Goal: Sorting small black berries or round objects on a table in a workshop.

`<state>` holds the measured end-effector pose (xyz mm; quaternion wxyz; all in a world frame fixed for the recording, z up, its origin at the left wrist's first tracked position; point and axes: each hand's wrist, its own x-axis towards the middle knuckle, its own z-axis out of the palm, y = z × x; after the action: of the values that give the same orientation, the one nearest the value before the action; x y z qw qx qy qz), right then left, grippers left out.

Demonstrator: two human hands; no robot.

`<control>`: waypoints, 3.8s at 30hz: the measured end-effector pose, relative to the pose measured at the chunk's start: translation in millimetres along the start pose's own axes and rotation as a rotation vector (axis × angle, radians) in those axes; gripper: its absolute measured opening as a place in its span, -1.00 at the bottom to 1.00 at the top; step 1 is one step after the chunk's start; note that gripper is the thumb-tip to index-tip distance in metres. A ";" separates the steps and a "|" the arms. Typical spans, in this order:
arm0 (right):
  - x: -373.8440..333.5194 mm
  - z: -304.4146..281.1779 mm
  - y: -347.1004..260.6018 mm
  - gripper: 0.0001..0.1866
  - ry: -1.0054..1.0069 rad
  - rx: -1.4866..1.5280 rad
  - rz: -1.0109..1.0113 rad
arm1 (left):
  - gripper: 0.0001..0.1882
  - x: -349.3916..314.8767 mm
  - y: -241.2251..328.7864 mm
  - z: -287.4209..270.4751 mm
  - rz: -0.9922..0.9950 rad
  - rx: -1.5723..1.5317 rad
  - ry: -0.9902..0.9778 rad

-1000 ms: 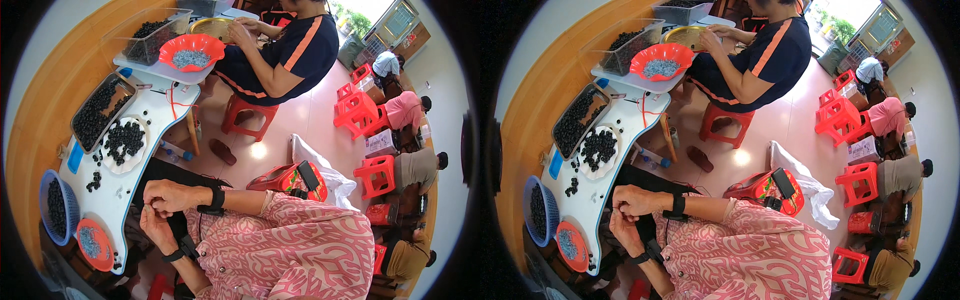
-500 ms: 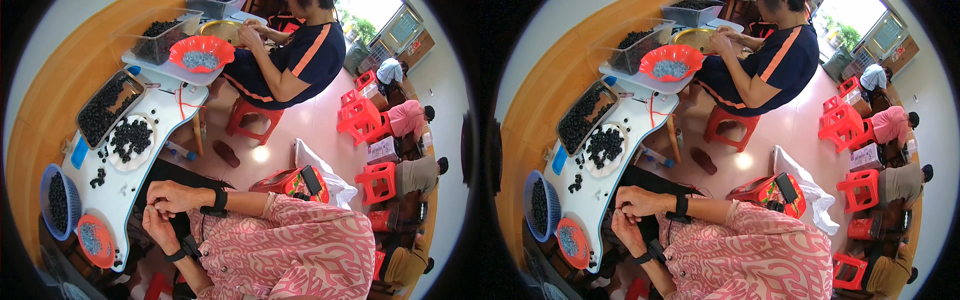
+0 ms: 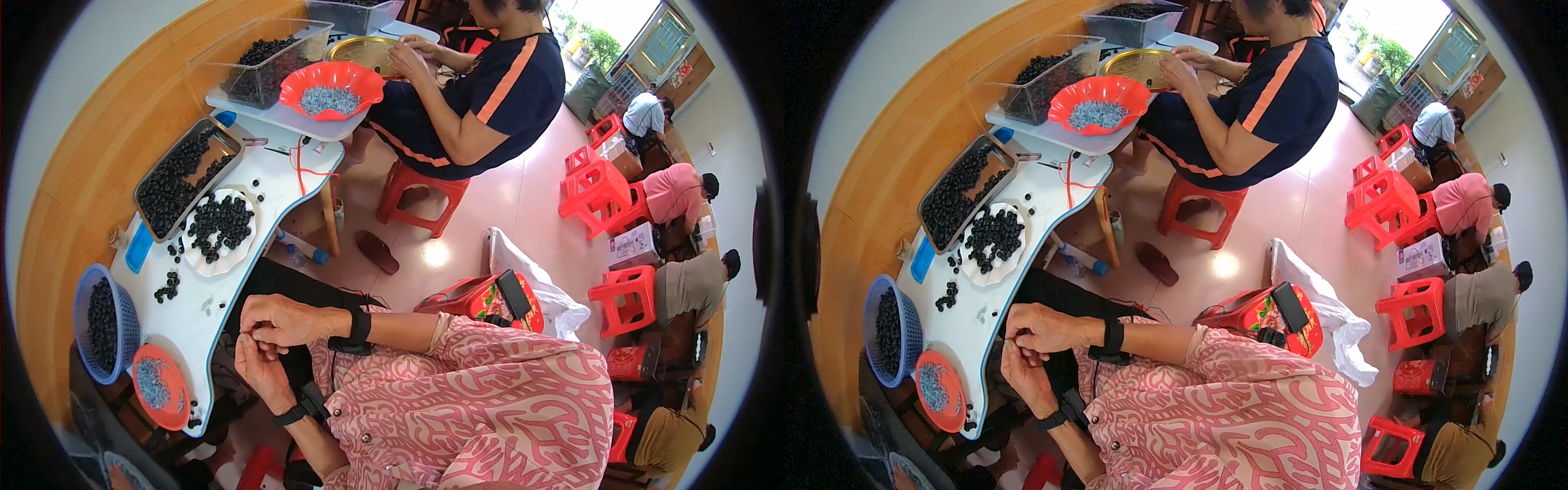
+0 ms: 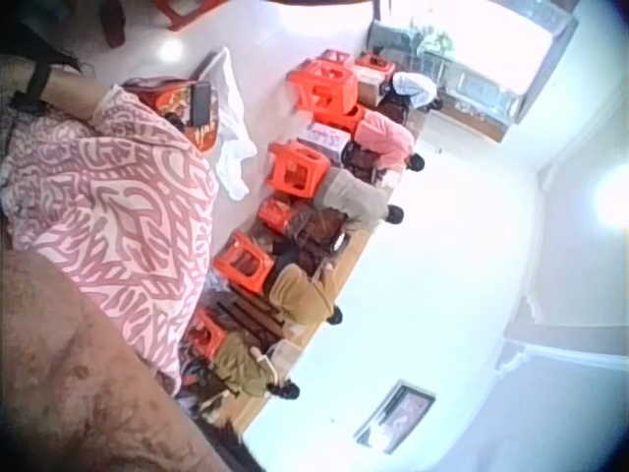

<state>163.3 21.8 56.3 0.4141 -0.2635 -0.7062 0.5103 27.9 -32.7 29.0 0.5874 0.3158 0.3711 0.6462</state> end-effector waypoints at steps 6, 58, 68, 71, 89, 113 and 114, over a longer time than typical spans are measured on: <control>-3.6 -4.0 -2.9 -0.90 0.008 0.062 0.024 | -0.73 0.0 -6.2 1.8 0.018 -0.041 0.021; 7.6 1.1 26.7 -0.89 0.053 0.009 0.044 | -0.85 12.1 -10.6 -13.3 -0.203 -0.184 0.147; 14.6 7.2 30.0 -0.88 0.040 0.162 0.158 | -0.78 8.9 -5.9 -20.4 -0.154 -0.339 0.090; 15.2 3.8 32.4 -0.87 0.039 0.225 0.258 | -0.74 11.5 -9.2 -20.1 -0.119 -0.285 0.085; 18.5 10.1 37.0 -0.96 0.093 -0.043 0.074 | -0.81 16.4 -15.7 -16.2 -0.157 -0.120 0.178; 28.3 16.8 31.8 -0.95 0.080 0.002 0.086 | -0.78 19.0 -3.1 -23.2 -0.177 -0.167 0.204; 29.1 16.4 31.3 -0.95 0.080 0.003 0.083 | -0.78 18.6 -1.8 -22.4 -0.178 -0.172 0.209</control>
<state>132.6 47.3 33.9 0.4209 -0.3121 -0.6766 0.5173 7.9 -16.6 15.3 0.6254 0.1611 0.3998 0.6505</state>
